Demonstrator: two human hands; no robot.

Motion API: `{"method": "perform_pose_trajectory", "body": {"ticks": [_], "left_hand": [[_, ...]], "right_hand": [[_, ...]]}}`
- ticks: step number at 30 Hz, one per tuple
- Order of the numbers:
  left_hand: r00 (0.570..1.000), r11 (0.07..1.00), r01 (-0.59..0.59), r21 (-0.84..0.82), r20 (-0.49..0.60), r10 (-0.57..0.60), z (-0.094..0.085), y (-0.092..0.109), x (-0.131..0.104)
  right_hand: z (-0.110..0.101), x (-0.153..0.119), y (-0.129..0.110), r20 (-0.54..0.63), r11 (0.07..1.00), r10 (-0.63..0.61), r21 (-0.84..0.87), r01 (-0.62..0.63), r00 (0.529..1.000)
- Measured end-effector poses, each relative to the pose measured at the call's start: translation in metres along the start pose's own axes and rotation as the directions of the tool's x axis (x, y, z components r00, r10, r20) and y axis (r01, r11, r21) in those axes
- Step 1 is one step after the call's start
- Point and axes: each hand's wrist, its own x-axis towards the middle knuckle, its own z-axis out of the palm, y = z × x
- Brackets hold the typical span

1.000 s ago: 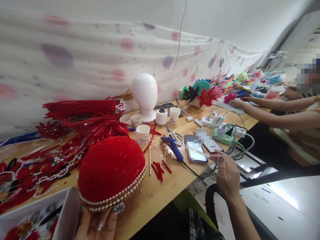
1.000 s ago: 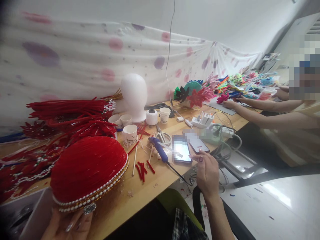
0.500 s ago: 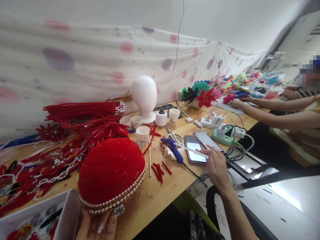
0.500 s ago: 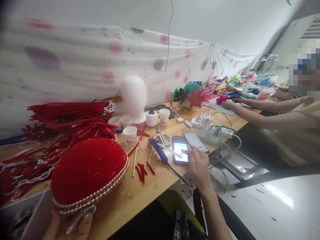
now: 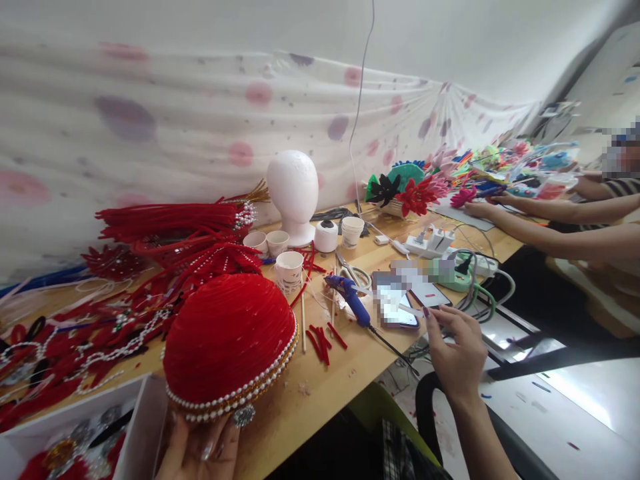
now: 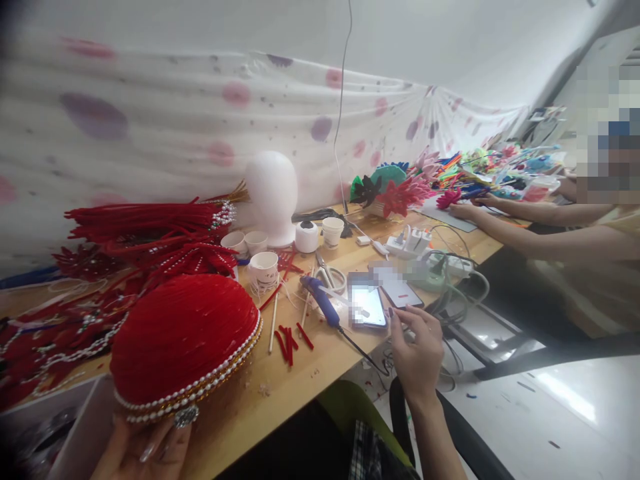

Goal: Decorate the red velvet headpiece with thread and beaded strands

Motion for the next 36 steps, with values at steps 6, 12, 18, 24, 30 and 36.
{"method": "perform_pose_trajectory", "body": {"ticks": [6, 12, 18, 24, 30, 36], "left_hand": [[0.97, 0.995, 0.022, -0.097, -0.24, -0.045, 0.053, 0.0, -0.043], [0.986, 0.996, 0.062, -0.06, -0.151, -0.07, 0.031, 0.001, -0.027], [0.997, 0.997, 0.077, 0.017, 0.01, -0.077, -0.005, 0.003, 0.004], [0.995, 0.998, -0.028, 0.048, 0.093, 0.023, 0.007, -0.003, -0.009], [0.997, 0.994, -0.082, -0.074, 0.004, 0.082, 0.046, -0.007, -0.043], [0.996, 0.98, -0.051, -0.194, 0.062, 0.064, 0.052, -0.01, -0.049]], "right_hand": [[0.007, 0.002, -0.002, 0.184, 0.999, -0.042, 0.031, 0.037, 0.982], [0.015, 0.005, -0.008, 0.291, 0.996, -0.068, 0.081, 0.046, 0.954], [0.001, 0.0, -0.004, 0.164, 0.992, 0.089, 0.069, -0.102, 0.982], [0.008, -0.014, -0.014, 0.269, 0.988, 0.115, 0.066, -0.137, 0.956], [0.021, -0.018, -0.025, 0.291, 0.966, 0.256, -0.053, -0.252, 0.922], [0.02, -0.013, -0.021, 0.304, 0.947, 0.318, -0.059, -0.315, 0.898]]}}
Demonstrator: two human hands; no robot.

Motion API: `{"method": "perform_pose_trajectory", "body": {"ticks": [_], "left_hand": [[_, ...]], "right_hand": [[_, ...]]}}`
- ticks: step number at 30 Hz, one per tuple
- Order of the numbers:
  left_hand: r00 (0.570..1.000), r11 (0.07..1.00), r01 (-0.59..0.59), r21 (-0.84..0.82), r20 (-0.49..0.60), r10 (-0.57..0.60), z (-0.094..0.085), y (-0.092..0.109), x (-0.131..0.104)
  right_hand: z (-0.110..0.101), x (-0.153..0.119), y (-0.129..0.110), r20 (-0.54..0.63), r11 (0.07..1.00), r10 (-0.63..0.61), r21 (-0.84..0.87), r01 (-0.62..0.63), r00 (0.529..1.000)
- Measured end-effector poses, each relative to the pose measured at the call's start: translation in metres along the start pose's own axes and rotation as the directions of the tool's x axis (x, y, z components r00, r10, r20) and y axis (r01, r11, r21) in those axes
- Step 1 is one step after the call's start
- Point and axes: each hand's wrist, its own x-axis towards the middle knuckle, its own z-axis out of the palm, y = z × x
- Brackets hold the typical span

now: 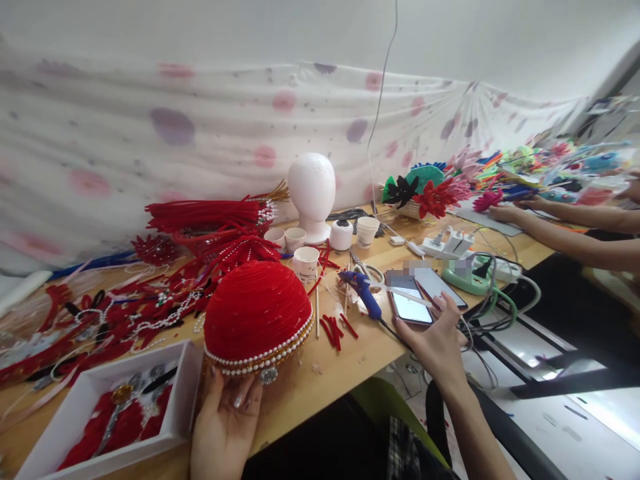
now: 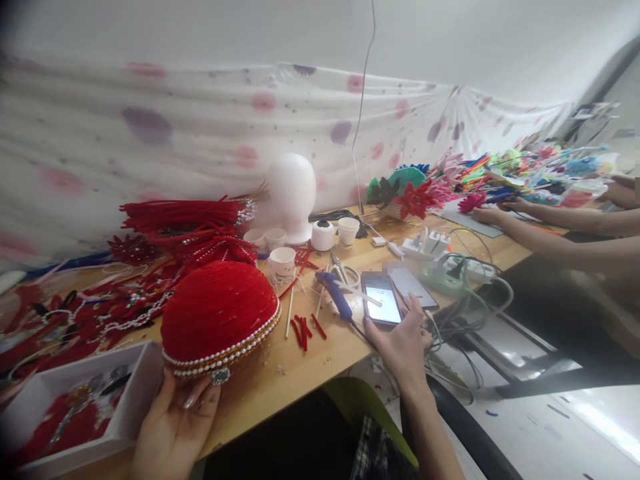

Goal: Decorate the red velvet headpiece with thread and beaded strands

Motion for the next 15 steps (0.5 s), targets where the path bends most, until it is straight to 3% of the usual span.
{"method": "perform_pose_trajectory", "body": {"ticks": [6, 15], "left_hand": [[0.982, 1.0, -0.012, -0.016, 0.188, 0.014, -0.009, -0.001, 0.006], [0.965, 0.999, -0.007, -0.039, 0.262, 0.017, -0.008, -0.002, 0.005]], "right_hand": [[-0.006, 0.003, 0.004, 0.004, 1.0, 0.003, 0.014, -0.004, 1.0], [-0.006, 0.002, 0.019, -0.04, 0.996, -0.079, 0.033, 0.08, 0.996]]}}
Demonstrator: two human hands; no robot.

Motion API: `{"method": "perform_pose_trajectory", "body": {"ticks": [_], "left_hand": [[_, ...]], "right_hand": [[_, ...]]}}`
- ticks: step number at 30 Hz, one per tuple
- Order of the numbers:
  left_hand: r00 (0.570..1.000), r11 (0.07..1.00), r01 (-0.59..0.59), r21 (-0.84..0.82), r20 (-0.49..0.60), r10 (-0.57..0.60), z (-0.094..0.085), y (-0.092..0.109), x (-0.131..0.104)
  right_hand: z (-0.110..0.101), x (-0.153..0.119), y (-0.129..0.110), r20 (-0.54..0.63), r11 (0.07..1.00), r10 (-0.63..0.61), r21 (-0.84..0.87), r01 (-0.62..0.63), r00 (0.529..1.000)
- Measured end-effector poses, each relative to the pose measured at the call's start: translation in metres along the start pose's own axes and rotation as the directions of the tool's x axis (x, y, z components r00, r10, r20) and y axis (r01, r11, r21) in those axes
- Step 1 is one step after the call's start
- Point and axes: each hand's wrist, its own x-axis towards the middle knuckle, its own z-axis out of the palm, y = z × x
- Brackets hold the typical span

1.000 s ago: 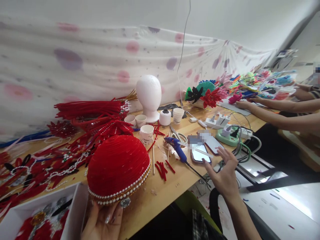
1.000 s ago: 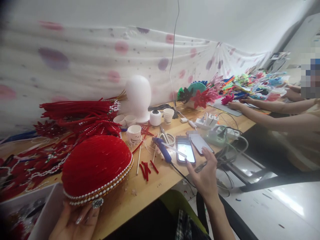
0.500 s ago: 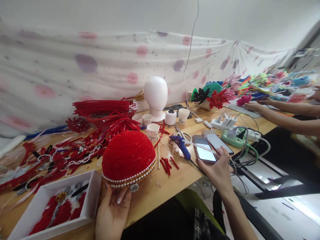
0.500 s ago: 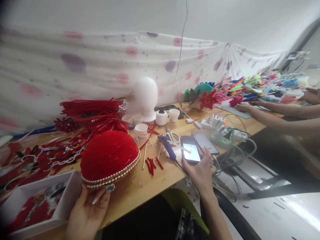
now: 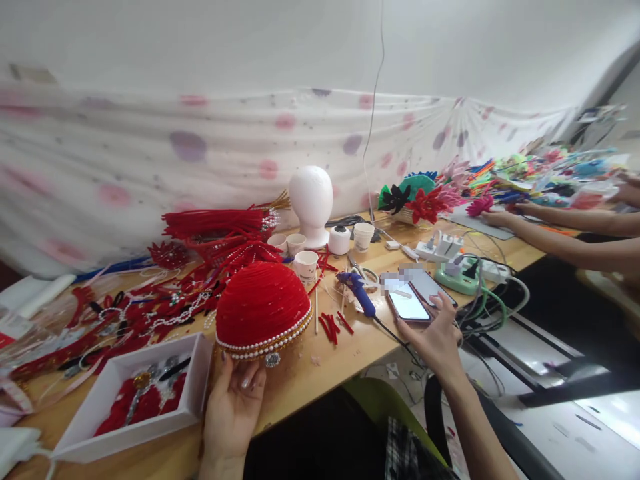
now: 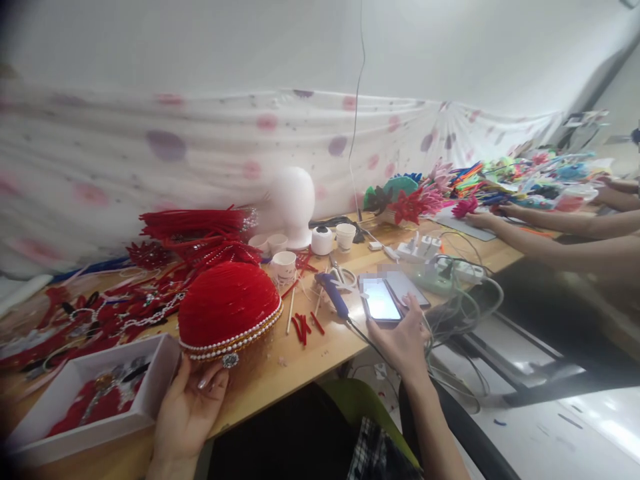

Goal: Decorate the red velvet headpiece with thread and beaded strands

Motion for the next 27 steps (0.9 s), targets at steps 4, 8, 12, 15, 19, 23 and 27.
{"method": "perform_pose_trajectory", "body": {"ticks": [4, 8, 12, 15, 19, 23, 27], "left_hand": [[1.0, 1.0, -0.005, -0.011, 0.019, 0.006, -0.003, -0.001, 0.001], [1.0, 1.0, 0.002, -0.01, 0.017, -0.002, -0.004, 0.0, 0.001], [1.0, 1.0, 0.011, -0.014, 0.02, -0.011, -0.004, 0.001, 0.0], [0.999, 1.0, 0.009, -0.027, 0.035, -0.008, -0.005, 0.001, 0.0], [0.998, 0.999, 0.012, -0.033, 0.056, -0.011, -0.005, 0.001, 0.001], [0.997, 0.999, 0.013, -0.031, 0.076, -0.01, -0.006, 0.0, 0.002], [0.997, 1.0, 0.013, -0.028, 0.081, -0.011, -0.007, 0.0, 0.001]], "right_hand": [[-0.002, -0.006, 0.002, -0.088, 0.998, -0.064, 0.015, 0.065, 0.994], [-0.006, -0.012, 0.002, -0.155, 0.991, -0.132, -0.022, 0.13, 0.979], [-0.006, -0.013, 0.009, -0.133, 0.982, -0.189, -0.051, 0.183, 0.973], [-0.004, -0.011, 0.014, -0.054, 0.972, -0.234, -0.048, 0.231, 0.971], [-0.006, -0.009, 0.012, -0.095, 0.966, -0.254, -0.067, 0.248, 0.963], [-0.013, -0.009, 0.006, -0.183, 0.965, -0.26, -0.082, 0.249, 0.948], [-0.02, -0.009, 0.004, -0.219, 0.96, -0.28, -0.092, 0.266, 0.935]]}}
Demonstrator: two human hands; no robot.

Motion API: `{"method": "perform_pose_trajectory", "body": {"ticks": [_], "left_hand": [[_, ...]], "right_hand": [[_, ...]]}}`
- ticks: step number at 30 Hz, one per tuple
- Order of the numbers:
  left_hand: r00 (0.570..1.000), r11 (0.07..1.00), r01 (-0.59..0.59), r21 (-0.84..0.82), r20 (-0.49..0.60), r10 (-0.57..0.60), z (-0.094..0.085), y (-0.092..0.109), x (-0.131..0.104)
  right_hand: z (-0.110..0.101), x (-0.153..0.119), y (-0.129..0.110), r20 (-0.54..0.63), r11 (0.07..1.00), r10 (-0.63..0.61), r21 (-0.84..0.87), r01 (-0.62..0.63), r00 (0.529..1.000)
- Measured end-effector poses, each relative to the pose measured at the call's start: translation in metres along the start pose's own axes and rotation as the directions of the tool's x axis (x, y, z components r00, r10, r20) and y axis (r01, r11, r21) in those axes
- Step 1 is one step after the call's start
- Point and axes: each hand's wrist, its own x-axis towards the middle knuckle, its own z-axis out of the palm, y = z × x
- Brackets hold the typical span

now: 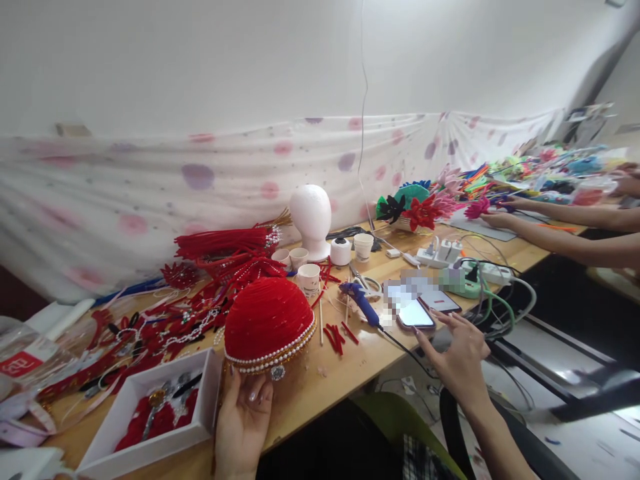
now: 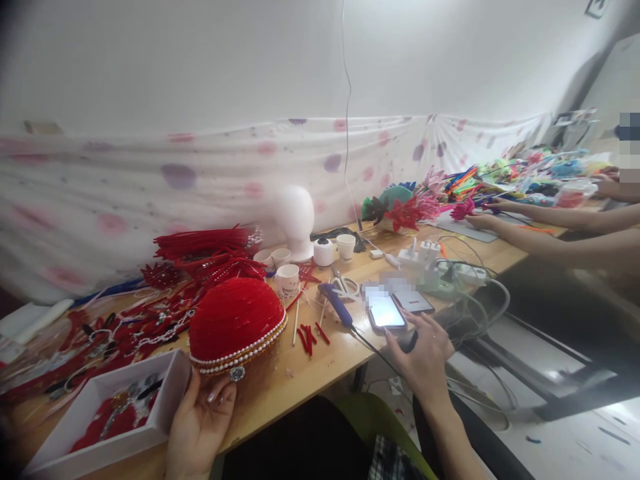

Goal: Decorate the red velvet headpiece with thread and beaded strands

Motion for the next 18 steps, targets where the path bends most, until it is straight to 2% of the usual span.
{"method": "perform_pose_trajectory", "body": {"ticks": [7, 18], "left_hand": [[1.0, 1.0, 0.003, -0.001, 0.003, -0.003, -0.002, 0.001, -0.001], [1.0, 1.0, 0.008, -0.019, -0.027, -0.008, 0.002, 0.0, -0.003]], "right_hand": [[-0.018, 0.007, 0.003, -0.071, 0.999, -0.04, 0.004, 0.041, 0.997], [-0.018, 0.005, 0.003, 0.057, 0.997, -0.059, 0.05, 0.057, 0.997]]}}
